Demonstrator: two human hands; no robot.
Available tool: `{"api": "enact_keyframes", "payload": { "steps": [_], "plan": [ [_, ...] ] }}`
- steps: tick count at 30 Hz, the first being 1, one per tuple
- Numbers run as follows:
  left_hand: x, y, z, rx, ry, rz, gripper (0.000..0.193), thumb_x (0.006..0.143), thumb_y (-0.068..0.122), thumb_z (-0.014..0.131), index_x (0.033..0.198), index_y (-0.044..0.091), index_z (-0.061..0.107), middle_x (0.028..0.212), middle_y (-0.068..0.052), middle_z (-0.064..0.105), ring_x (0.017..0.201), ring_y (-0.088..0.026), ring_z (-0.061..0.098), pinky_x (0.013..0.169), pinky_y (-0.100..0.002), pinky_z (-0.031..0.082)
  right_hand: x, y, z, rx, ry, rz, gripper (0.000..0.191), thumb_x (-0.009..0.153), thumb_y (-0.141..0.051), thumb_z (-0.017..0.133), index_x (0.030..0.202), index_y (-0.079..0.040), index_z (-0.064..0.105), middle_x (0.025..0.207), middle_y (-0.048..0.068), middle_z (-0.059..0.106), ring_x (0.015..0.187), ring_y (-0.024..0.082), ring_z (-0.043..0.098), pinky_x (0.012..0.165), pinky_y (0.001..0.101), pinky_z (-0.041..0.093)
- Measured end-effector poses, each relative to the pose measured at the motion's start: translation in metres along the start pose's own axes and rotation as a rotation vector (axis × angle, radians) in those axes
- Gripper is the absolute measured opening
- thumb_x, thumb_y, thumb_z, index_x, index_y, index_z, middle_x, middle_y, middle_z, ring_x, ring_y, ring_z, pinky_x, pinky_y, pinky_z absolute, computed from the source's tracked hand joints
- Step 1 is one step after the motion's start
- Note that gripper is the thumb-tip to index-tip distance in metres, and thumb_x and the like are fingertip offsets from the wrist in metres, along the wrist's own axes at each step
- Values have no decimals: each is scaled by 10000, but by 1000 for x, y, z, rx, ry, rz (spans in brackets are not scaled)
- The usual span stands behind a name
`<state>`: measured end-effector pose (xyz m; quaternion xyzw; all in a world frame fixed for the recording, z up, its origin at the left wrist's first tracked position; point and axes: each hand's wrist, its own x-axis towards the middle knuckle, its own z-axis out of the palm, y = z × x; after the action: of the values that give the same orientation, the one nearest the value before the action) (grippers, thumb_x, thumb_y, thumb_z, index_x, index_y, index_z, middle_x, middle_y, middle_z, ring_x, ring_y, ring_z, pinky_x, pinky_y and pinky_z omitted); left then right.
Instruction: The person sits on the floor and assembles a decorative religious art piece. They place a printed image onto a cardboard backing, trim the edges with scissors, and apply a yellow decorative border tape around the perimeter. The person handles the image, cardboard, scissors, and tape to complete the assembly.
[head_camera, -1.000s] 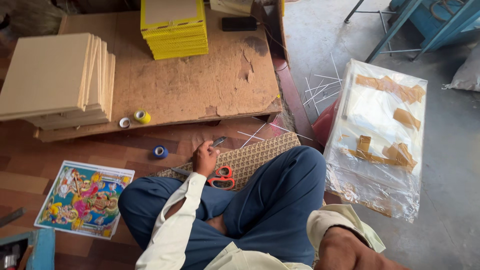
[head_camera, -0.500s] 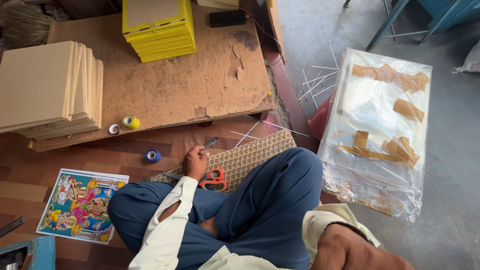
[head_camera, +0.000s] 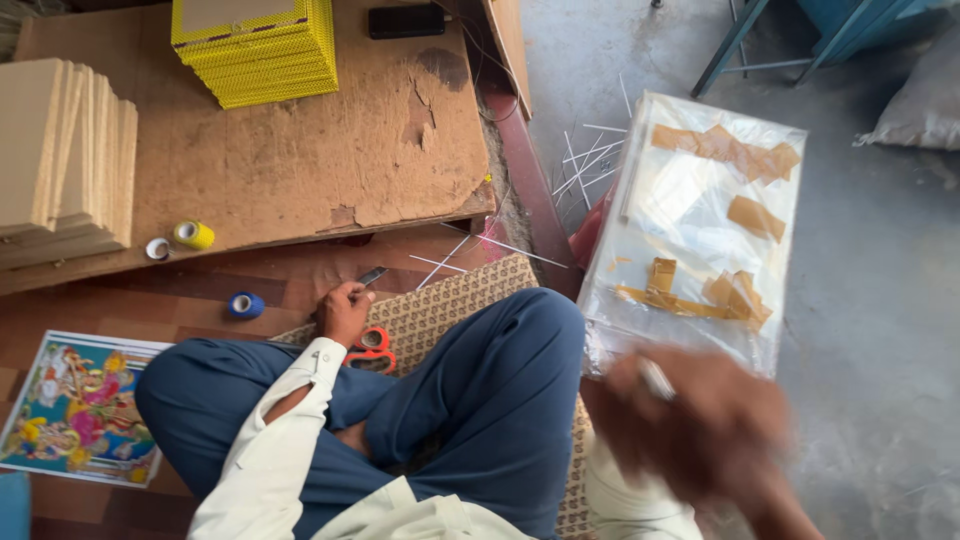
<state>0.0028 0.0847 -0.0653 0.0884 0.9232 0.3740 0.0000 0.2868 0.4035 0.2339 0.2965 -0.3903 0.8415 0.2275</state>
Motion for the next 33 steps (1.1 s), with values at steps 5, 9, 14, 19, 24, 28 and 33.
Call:
{"api": "enact_keyframes", "payload": {
  "steps": [5,9,14,19,24,28,33],
  "plan": [
    [3,17,-1,-102,100,29,309,844,196,814,1091,26,739,875,-135,754,797,-290,735,738,-396,563,35,136,-65,-257,265,298,309,992,-383,684,921,-83,651,779,47,590,705,194,552,685,335,453],
    [16,9,-33,-299,342,146,354,851,140,814,1162,21,696,911,-107,756,855,-246,742,811,-374,576,35,246,-84,-651,258,570,234,976,-219,777,936,-6,688,762,30,641,700,102,596,645,283,483],
    [50,-44,-133,-266,791,37,331,830,195,865,1077,38,710,937,-109,738,864,-252,694,799,-380,553,9,291,-50,-1305,-263,654,295,820,-235,837,1026,-43,749,686,87,697,578,162,660,567,326,517],
    [89,-89,-239,-563,1134,-154,476,800,226,851,1166,20,626,952,-113,682,867,-225,643,811,-389,568,-4,318,-47,-1227,-350,712,305,832,-273,830,1030,-54,753,682,103,699,609,244,668,570,360,530],
    [123,-103,-302,-521,1168,-356,691,716,244,926,1224,-21,539,1095,-187,662,980,-278,660,875,-414,557,-4,343,-56,-1421,-452,794,344,831,-330,814,1036,-60,759,672,115,710,571,250,685,568,380,526],
    [150,-100,-318,-222,1371,-58,1042,599,140,1044,1361,-135,389,1325,-410,472,1214,-505,472,1055,-581,390,-4,349,-59,-1456,-451,781,339,806,-313,824,1022,-57,768,684,121,714,583,251,692,578,374,537],
    [165,-104,-325,-334,1255,-421,663,566,135,918,1115,-14,578,1093,-239,700,998,-389,696,896,-473,579,-6,354,-67,-1478,-409,852,344,811,-303,821,1041,-53,770,698,130,727,589,253,702,600,370,551]
  ]
}}
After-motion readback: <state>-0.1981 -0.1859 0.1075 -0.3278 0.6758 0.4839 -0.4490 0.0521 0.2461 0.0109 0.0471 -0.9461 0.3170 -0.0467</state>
